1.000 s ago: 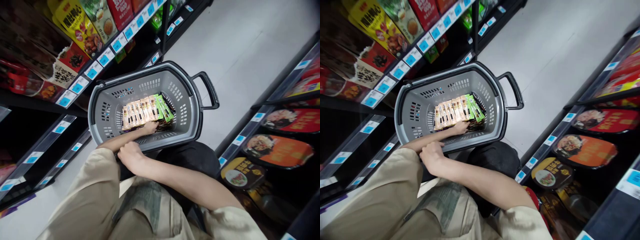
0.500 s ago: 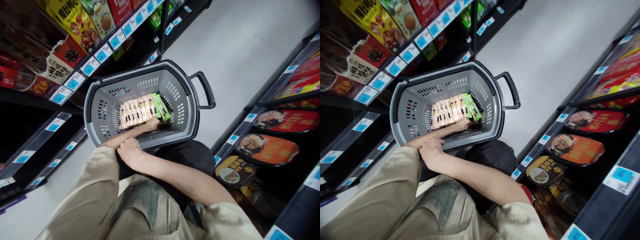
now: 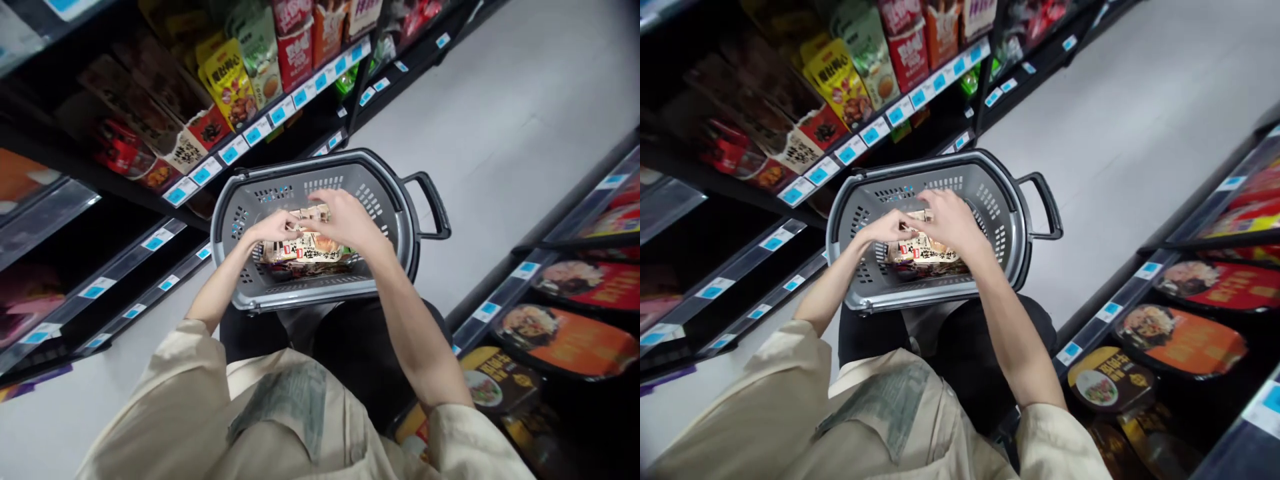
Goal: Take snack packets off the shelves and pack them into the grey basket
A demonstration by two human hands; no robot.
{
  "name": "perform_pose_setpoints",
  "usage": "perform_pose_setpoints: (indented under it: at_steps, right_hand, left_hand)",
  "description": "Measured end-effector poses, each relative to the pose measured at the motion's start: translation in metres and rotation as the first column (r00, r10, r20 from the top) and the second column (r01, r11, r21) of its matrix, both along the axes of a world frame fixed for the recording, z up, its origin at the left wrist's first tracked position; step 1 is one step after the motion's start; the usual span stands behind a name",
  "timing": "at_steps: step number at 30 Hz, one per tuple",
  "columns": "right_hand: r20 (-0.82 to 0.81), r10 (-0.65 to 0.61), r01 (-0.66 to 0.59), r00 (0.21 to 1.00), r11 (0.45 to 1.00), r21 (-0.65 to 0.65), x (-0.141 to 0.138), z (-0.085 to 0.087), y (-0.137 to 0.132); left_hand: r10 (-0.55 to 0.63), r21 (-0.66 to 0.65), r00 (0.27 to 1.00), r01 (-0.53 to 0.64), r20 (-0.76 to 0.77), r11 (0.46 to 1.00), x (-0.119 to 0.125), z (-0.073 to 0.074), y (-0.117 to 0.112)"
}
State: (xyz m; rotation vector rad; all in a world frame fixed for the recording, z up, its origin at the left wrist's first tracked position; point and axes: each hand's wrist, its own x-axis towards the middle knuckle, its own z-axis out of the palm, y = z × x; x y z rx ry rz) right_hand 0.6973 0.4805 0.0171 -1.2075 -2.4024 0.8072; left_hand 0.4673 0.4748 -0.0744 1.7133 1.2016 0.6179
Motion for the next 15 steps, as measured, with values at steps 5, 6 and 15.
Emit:
perform_pose_setpoints:
  at_steps: [5,6,15]
  right_hand:
    - [0.128,0.193,-0.166,0.973,0.967,-0.195,0.006,-0.034,0.016]
    - [0.092,0.228,-0.203,0.969,0.954,-0.221,0.004,-0.037,0.016]
    - [-0.380,-0.124,-0.081,0.917,0.873,-0.481,-0.012,-0.055,0.024]
  left_hand:
    - [0.030,0.040,0.992,-0.035,0.122,0.999,-0.012,0.028,-0.009]
    - [0.089,0.036,0.982,-0.096,0.169,0.995,-0.012,0.029,-0.009]
    - [0.489,-0.315,0.500,-0.394,0.715,0.864,-0.004,0.024,-0.001]
